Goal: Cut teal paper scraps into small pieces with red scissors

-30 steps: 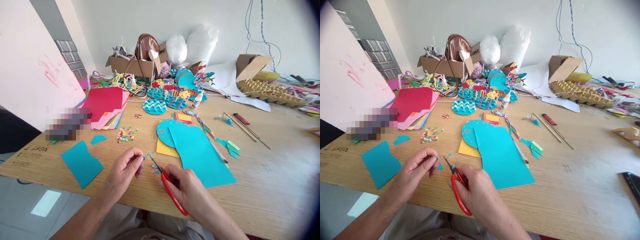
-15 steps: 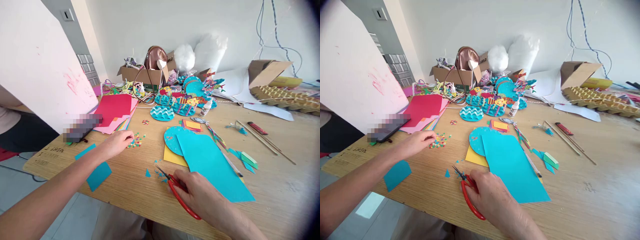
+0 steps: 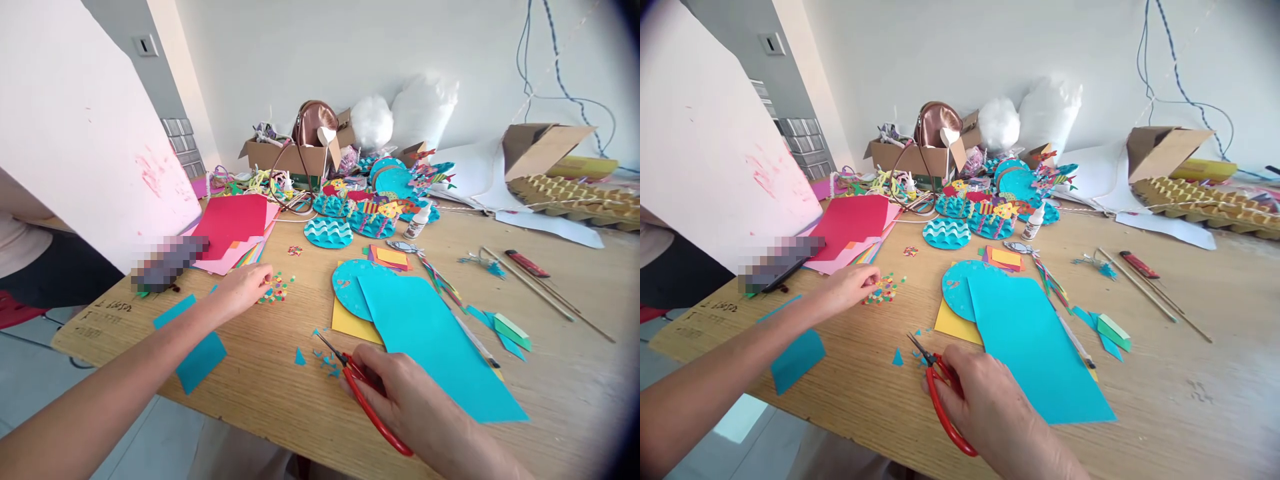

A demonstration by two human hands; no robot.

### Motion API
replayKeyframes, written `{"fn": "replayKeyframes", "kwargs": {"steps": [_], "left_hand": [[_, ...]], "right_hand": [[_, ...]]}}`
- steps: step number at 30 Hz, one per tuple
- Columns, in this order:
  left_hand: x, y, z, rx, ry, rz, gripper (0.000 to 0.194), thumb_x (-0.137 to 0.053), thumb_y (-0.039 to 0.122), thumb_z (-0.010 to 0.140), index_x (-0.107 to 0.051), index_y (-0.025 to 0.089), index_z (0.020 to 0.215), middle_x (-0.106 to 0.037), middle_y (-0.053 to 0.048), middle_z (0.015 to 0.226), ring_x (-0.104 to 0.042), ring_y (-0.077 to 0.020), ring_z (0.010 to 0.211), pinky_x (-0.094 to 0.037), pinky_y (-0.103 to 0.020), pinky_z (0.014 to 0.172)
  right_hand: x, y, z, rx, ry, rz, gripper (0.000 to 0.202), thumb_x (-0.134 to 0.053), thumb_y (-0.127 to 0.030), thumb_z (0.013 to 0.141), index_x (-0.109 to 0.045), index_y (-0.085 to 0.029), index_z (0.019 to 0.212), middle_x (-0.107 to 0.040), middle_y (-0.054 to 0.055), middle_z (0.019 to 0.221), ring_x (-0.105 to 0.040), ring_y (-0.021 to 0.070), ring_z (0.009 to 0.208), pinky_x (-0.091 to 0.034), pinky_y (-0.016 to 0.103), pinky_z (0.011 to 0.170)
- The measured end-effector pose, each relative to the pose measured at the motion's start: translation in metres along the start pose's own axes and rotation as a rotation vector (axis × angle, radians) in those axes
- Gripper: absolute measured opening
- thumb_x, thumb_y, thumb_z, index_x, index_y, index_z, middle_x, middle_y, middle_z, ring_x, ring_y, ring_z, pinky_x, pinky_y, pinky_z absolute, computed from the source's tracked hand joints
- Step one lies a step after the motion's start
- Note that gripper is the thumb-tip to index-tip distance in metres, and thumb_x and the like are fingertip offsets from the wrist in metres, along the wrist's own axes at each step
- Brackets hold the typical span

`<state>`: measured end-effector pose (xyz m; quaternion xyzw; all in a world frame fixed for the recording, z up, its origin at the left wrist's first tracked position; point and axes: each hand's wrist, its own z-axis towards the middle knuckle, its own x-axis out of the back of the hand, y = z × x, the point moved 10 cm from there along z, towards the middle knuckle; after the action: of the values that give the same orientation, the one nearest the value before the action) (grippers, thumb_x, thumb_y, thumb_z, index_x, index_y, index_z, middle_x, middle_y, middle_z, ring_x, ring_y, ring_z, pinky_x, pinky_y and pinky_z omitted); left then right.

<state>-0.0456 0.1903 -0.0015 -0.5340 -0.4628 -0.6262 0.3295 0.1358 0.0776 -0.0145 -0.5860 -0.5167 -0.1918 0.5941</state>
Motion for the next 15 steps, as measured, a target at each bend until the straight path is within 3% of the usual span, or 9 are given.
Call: {"fn": "replayKeyframes", "kwargs": {"steps": [4,11,15], "left_hand": [[0.0,0.021,-0.011,-0.085,-0.029,-0.004,0.014,-0.045,0.01,0.083,-0.056,0.018,0.086,-0.061,-0.002,0.079,-0.056,-0.0169,0.072,-0.036,-0.026,0.063],[-0.03,0.093,-0.053,-0.369,-0.315,-0.054,0.015,-0.058,0.011,0.077,-0.059,0.021,0.089,-0.063,0.0,0.088,-0.06,-0.0172,0.083,-0.041,-0.025,0.07],[-0.041,0.103,-0.056,-0.35,-0.371,-0.027,0.008,-0.056,0.014,0.079,-0.055,0.019,0.085,-0.062,-0.002,0.089,-0.059,-0.0188,0.082,-0.041,-0.027,0.066]], "right_hand": [[0.004,0.003,0.0,-0.028,0.012,-0.006,0.024,-0.04,-0.032,0.089,-0.055,-0.021,0.074,-0.066,0.004,0.07,-0.056,0.0168,0.058,-0.03,0.025,0.051],[0.008,0.001,-0.003,-0.011,0.04,0.061,0.025,-0.041,-0.032,0.088,-0.05,-0.022,0.068,-0.059,0.0,0.061,-0.048,0.014,0.051,-0.03,0.024,0.049],[0.009,0.0,-0.006,0.008,0.058,0.096,0.023,-0.043,-0.033,0.088,-0.05,-0.021,0.069,-0.058,-0.001,0.061,-0.048,0.0135,0.052,-0.031,0.023,0.049]]}}
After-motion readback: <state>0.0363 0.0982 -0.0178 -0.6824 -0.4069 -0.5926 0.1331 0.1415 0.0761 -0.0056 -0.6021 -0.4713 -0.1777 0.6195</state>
